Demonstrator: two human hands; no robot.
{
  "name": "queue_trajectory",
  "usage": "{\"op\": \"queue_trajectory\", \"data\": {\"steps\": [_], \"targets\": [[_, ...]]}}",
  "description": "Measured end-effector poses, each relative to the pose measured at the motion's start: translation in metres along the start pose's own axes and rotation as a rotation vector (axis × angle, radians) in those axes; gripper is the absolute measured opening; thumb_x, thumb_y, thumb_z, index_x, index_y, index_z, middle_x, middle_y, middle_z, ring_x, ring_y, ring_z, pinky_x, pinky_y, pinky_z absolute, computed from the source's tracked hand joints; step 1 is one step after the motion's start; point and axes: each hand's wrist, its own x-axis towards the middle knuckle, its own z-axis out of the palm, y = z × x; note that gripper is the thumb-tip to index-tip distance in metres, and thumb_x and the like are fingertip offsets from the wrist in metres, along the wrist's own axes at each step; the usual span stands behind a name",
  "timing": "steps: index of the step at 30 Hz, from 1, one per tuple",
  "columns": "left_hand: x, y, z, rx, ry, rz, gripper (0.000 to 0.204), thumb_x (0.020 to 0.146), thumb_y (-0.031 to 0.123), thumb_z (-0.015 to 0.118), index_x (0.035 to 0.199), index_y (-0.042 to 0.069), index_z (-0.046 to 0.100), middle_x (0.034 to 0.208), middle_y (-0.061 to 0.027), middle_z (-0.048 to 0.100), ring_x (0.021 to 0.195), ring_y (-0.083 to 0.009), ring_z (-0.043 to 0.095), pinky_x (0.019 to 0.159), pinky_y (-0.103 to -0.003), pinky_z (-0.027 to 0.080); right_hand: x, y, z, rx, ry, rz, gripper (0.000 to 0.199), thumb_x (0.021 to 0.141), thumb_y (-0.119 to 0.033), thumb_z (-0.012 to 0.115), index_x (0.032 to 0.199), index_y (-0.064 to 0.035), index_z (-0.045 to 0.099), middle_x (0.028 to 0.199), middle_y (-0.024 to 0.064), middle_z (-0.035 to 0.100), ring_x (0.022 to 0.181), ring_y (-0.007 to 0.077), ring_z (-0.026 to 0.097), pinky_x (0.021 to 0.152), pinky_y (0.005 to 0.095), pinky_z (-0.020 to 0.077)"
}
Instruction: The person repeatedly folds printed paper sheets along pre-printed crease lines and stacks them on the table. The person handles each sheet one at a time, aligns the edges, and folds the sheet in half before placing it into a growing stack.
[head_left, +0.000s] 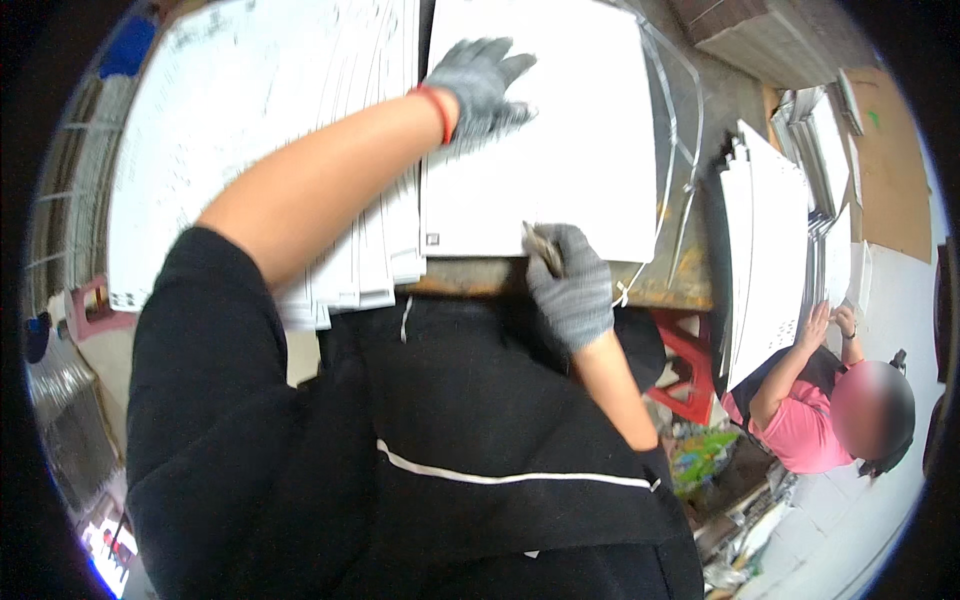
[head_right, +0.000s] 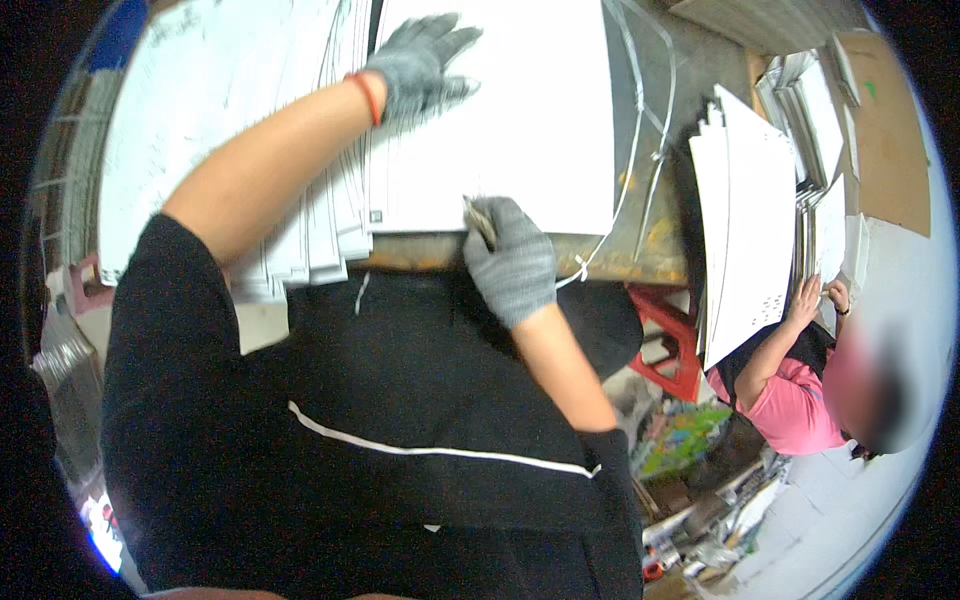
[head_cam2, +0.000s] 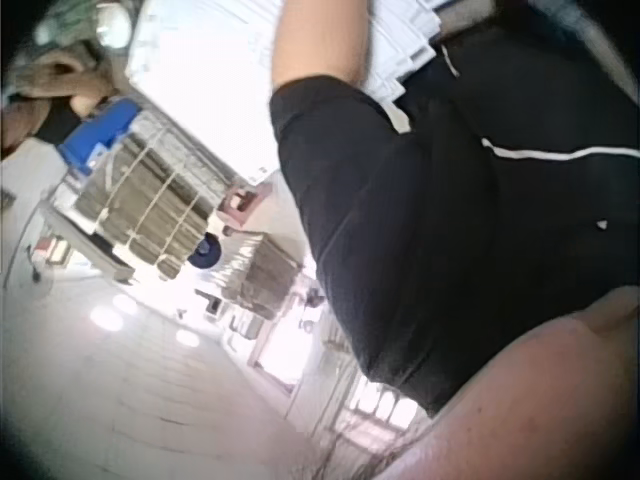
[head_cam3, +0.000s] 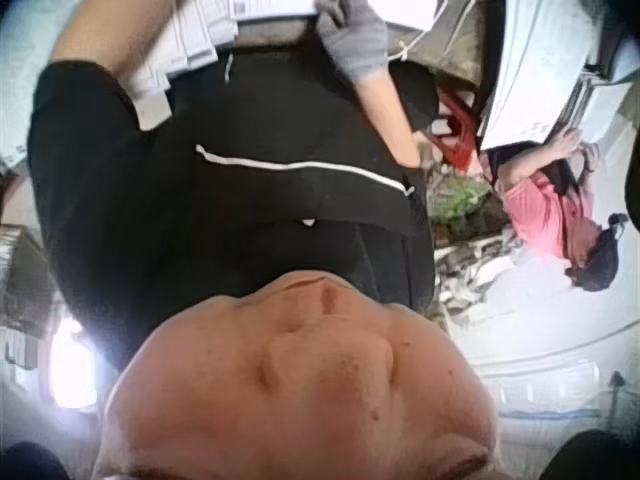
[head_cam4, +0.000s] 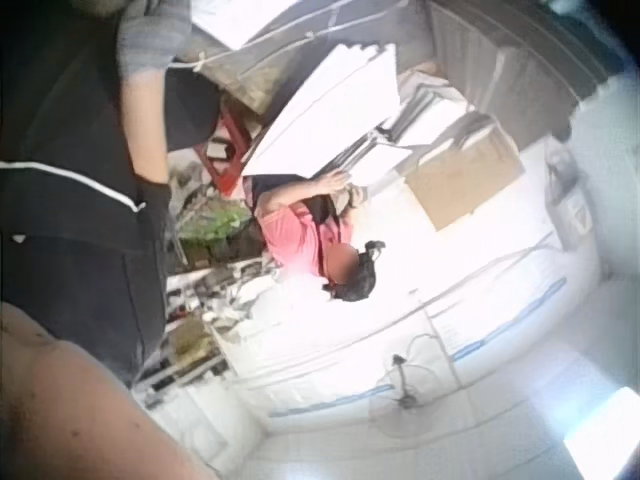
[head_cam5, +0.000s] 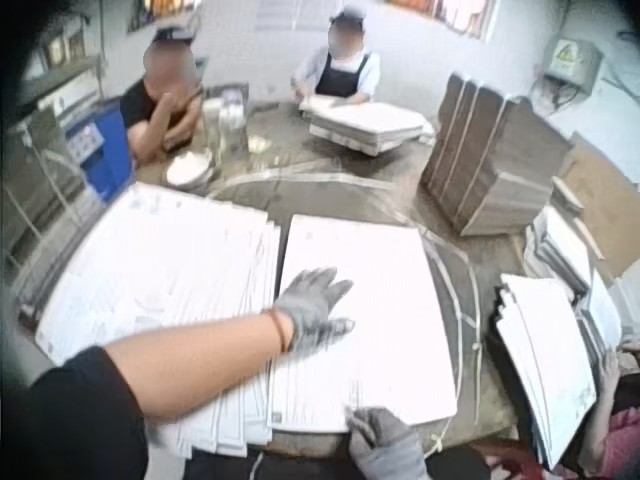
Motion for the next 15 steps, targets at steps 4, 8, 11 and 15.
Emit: {"op": "queue_trajectory", "data": {"steps": [4,8,11,15], "targets": [[-0.052,0.004,-0.055,-1.188,-0.172,-0.42,0.074,0.092,0.042,0.057,0.153,0.014,0.025,0.157,-0.0231,0.021,0.146,-0.037,0.02,0.117,-0.054,0.022,-0.008,0.038,-0.022,-0.092,0.356,-0.084,0.033,0.069,0.004,0.06,0.101,-0.0041,0.063,0.118,0.0214,0.058,0.113,0.0376,0.055,0.102,0.0454,0.0432],[-0.107,0.003,-0.051,-1.52,-0.172,-0.653,0.085,0.08,0.031,0.068,0.153,0.012,0.028,0.156,-0.027,0.02,0.141,-0.038,0.027,0.113,-0.054,0.027,-0.015,0.082,-0.038,-0.028,0.402,0.017,0.036,0.066,0.005,0.057,0.101,-0.0017,0.062,0.128,0.0236,0.055,0.123,0.0419,0.049,0.109,0.0447,0.0379],[-0.122,0.001,-0.038,-1.655,-0.047,-0.787,0.062,0.084,0.019,0.065,0.14,0.004,0.044,0.12,-0.0193,0.056,0.102,-0.025,0.057,0.086,-0.038,0.051,-0.018,0.08,-0.038,0.091,0.374,0.027,0.042,0.064,0.01,0.053,0.105,0.0,0.059,0.131,0.0228,0.053,0.124,0.038,0.051,0.109,0.0423,0.0396],[-0.121,0.001,-0.043,-1.969,0.108,-0.871,0.039,0.09,0.012,0.059,0.128,0.003,0.052,0.077,-0.0003,0.059,0.059,-0.0111,0.053,0.06,-0.026,0.054,-0.019,0.092,-0.031,0.242,0.4,-0.005,0.049,0.063,0.013,0.05,0.11,0.0,0.057,0.13,0.0212,0.051,0.121,0.0325,0.053,0.108,0.04,0.0414]]}}
